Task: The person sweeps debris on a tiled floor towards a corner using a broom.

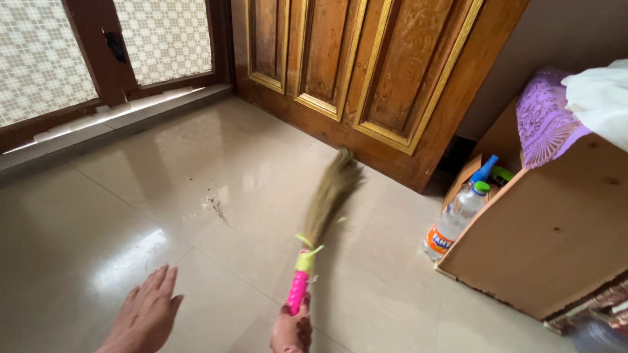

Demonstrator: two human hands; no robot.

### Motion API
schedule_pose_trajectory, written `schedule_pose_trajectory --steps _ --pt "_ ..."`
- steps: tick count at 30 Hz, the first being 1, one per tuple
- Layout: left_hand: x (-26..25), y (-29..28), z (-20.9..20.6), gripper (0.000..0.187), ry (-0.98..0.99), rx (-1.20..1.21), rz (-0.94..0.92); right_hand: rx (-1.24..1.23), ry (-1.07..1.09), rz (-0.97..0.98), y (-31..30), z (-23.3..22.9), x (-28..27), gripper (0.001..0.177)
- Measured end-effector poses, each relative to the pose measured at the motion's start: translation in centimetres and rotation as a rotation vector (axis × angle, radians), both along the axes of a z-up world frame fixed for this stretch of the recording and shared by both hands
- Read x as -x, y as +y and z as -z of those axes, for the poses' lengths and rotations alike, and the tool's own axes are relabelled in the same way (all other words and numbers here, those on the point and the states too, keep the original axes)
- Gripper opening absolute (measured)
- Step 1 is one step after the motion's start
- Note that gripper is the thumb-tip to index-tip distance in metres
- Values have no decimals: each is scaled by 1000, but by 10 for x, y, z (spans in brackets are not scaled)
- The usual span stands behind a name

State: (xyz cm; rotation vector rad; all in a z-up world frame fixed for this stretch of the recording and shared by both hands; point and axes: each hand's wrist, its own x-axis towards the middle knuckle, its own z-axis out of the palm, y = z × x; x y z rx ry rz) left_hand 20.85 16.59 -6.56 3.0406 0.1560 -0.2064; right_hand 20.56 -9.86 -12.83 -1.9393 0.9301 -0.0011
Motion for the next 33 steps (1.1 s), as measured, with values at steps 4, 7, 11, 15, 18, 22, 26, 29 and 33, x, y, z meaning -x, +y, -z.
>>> schedule_pose_trajectory --steps 4,7,11,15,18,22,26,29,33 --pt "13 10 -8 66 74 -57 5 -251 161 -121 9 -46 9 61" --pt "18 12 -24 64 13 5 12 -163 131 -160 15 -52 10 62" --pt "17 6 -39 65 -26 19 -11 -12 57 -88 21 -24 0 64" --pt "24 14 -36 64 -19 28 -51 -80 -11 64 10 1 -10 63" --pt "25 26 -35 66 0 10 -66 -114 11 148 9 18 -14 66" --pt "24 23 -27 65 15 2 -72 -171 11 59 11 14 -16 63" --pt "7 -2 -30 65 4 29 -31 -255 76 -53 -2 -26 -25 62" --pt "-3 -23 -39 64 -16 55 -7 -153 106 -91 -21 -43 -26 63" --pt "-7 -42 -52 63 -25 98 11 -161 85 -12 -29 -43 -35 58"
